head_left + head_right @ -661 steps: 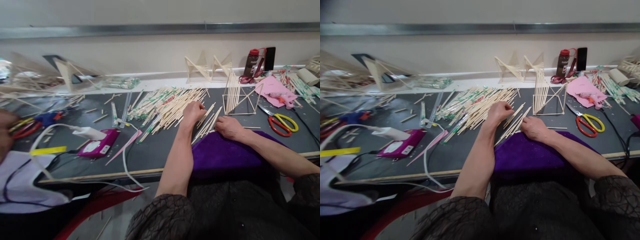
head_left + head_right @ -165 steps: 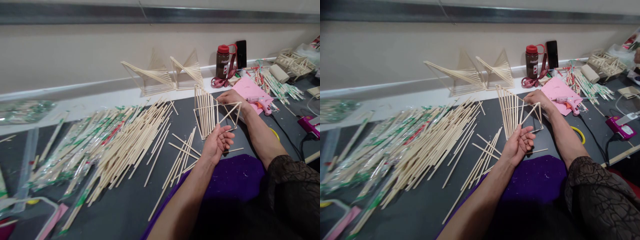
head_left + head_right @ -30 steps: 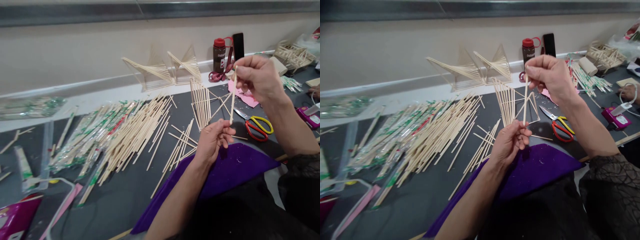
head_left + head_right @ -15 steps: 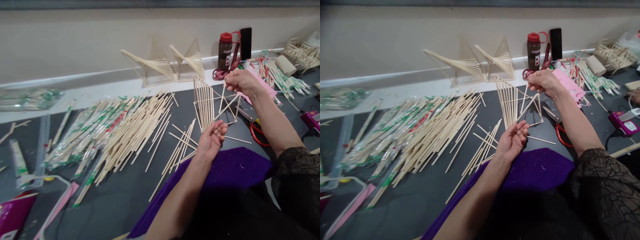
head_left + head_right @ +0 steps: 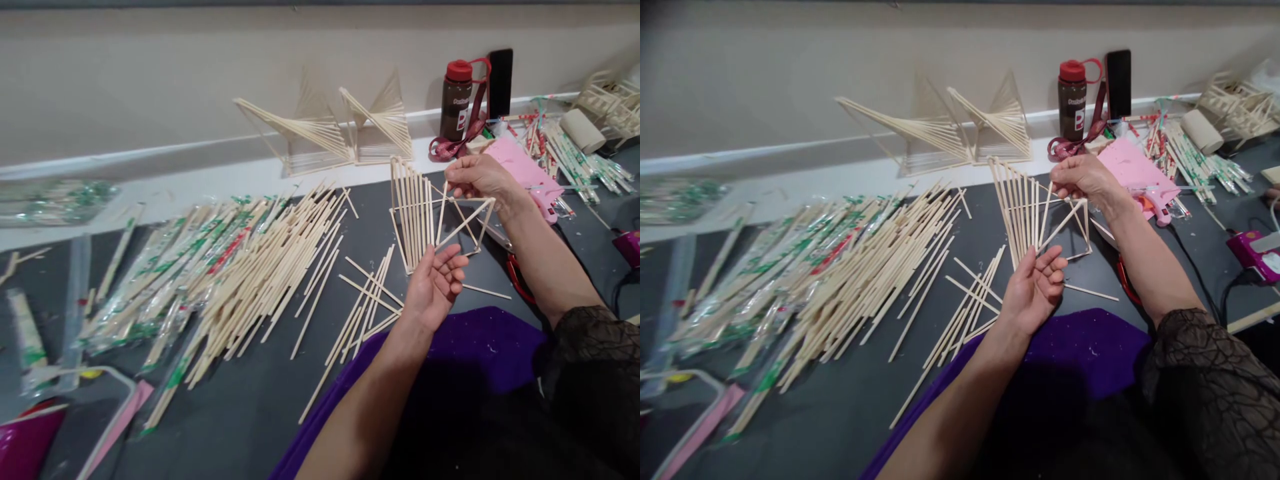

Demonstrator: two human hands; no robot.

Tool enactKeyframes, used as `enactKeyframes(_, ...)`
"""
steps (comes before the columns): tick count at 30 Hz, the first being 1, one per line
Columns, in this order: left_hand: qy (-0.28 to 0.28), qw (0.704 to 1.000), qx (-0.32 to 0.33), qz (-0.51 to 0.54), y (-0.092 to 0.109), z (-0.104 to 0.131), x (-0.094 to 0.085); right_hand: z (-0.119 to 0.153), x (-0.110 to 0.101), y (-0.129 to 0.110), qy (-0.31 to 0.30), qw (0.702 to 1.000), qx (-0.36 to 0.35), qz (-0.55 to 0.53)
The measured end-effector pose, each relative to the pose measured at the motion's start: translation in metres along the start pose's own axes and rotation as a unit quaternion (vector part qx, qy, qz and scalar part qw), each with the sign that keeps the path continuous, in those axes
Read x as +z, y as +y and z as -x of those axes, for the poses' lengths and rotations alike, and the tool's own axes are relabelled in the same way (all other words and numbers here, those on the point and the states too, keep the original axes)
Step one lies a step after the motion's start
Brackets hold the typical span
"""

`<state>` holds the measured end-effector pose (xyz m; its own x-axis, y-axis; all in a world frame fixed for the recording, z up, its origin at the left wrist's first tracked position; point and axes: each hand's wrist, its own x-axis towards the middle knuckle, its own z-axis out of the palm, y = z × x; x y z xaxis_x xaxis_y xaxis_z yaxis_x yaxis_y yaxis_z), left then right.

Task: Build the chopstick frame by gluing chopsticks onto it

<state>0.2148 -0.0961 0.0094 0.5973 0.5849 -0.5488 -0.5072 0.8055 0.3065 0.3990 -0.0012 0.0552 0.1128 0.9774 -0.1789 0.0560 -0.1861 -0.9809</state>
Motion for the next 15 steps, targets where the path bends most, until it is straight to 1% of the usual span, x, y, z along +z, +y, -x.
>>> enactKeyframes(4, 0.000, 1.000, 0.002, -0.001, -0.0014, -0.0017, 0.0000, 0.0008, 0.0014, -0.0006, 0.006, 1.000, 0.004, 0.011)
enactKeyframes(9, 0.013, 1.000, 0.015, -0.001, -0.0016, -0.0025, 0.0007, -0.0013, 0.0021, 0.0004, -0.005, 0.999, 0.007, 0.037)
enactKeyframes(12, 0.018, 1.000, 0.023, -0.005, -0.0024, -0.0032, -0.0001, -0.0005, 0.0036, 0.0011, -0.003, 0.999, -0.011, 0.047)
enactKeyframes(15, 0.028, 0.999, 0.036, -0.016, -0.0043, -0.0040, -0.0012, 0.0009, 0.0049, 0.0022, 0.015, 0.996, -0.049, 0.067)
